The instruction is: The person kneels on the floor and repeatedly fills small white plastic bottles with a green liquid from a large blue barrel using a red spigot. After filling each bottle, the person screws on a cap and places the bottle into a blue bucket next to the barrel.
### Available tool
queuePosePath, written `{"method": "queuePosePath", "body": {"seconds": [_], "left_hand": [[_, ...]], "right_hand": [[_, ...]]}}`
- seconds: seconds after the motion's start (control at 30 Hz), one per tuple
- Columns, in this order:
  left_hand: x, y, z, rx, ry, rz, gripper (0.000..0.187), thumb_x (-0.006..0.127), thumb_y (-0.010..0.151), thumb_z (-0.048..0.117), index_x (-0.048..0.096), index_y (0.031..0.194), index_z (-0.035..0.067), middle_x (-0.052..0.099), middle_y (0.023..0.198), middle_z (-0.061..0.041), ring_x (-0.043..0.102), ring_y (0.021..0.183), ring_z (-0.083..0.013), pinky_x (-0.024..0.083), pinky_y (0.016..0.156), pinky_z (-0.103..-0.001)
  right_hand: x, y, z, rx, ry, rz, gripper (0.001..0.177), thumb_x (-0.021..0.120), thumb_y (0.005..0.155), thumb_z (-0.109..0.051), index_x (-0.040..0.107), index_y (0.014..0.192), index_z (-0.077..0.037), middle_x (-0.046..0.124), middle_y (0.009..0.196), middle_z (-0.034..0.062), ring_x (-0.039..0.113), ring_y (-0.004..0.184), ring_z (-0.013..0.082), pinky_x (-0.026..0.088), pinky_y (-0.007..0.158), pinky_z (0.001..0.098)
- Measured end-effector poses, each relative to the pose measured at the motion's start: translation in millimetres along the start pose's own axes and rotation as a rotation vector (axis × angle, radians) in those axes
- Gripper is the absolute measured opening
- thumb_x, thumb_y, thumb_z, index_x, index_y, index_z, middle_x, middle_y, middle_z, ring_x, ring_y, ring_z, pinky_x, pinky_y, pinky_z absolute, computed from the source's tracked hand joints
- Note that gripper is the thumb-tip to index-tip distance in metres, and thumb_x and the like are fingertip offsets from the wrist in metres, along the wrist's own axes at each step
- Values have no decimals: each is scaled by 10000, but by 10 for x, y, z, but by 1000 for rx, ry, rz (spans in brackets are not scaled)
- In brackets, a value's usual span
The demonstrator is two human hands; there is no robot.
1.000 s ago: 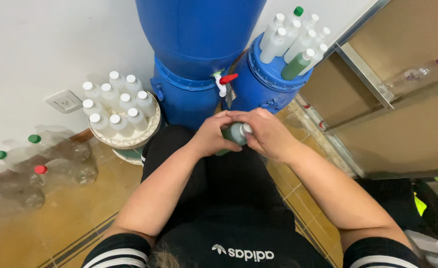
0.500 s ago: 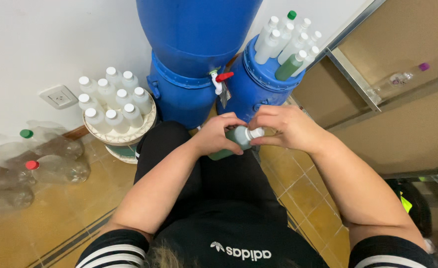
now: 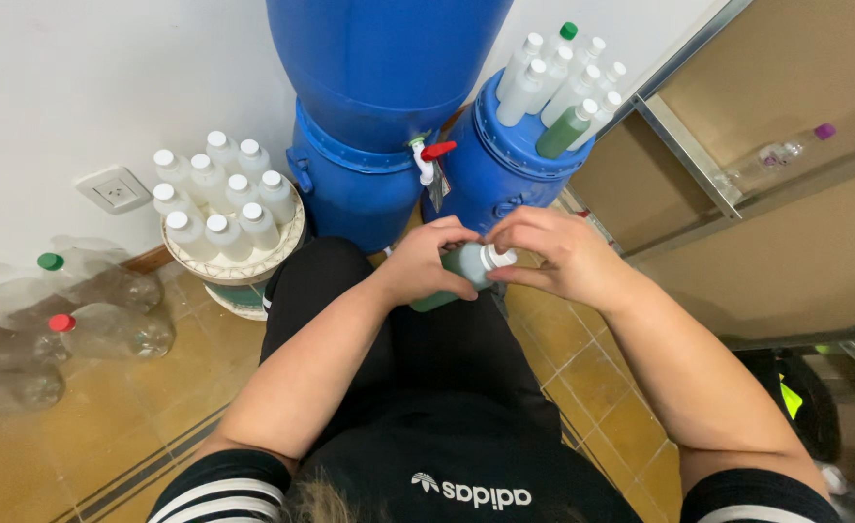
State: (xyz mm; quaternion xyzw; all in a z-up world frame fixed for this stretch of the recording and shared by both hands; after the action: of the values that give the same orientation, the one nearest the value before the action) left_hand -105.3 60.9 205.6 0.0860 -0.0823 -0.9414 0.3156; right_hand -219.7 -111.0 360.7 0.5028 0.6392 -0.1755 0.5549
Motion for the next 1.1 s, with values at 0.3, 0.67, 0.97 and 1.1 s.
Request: {"method": "queuePosePath", "body": {"seconds": [0.3, 0.67, 0.97, 1.1], "left_hand": [[-7, 11, 62, 2, -8, 3, 747, 1045, 486, 344, 829, 1173, 144, 725, 1045, 6, 652, 1035, -132, 565, 989, -321], [-125, 29, 288, 25, -7, 69, 738, 1056, 534, 339, 828, 1212, 159, 712, 1059, 8, 632, 1041, -134, 553, 990, -310], [-75, 14, 192, 14, -42, 56, 737, 1043, 531, 316, 824, 1212, 141, 710, 1058, -7, 627, 1050, -141, 552, 981, -337], [13, 22, 131, -19, -99, 32, 739, 1034, 525, 307, 819, 1208, 122, 707, 1051, -24, 653, 1067, -174, 548, 995, -348]], "right_hand": [[-394, 197, -227, 131, 142, -188, 207, 861, 923, -166, 790, 1115, -134, 833, 1086, 110, 823, 934, 377, 651, 819, 485], [-324, 240, -2, 383, -442, -215, 456, 522, 1095, -658, 719, 978, -264, 775, 832, -6, 772, 772, 284, 603, 727, 434], [-381, 47, 10, 269, -459, -260, 432, 586, 1044, -641, 704, 1025, -225, 747, 790, 29, 759, 733, 284, 606, 685, 443], [-148, 92, -97, 107, -223, -159, 323, 761, 1023, -363, 728, 1246, -132, 742, 893, 60, 772, 806, 289, 641, 722, 418]]}}
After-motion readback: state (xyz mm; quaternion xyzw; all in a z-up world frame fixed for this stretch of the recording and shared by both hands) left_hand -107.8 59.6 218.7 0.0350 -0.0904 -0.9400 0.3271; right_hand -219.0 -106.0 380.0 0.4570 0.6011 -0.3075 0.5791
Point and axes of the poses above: each hand's wrist, its own y-axis towards the middle knuckle, its own x-axis out of the palm, z = x × y, the point moved 1 cm from there along y, towards the middle knuckle
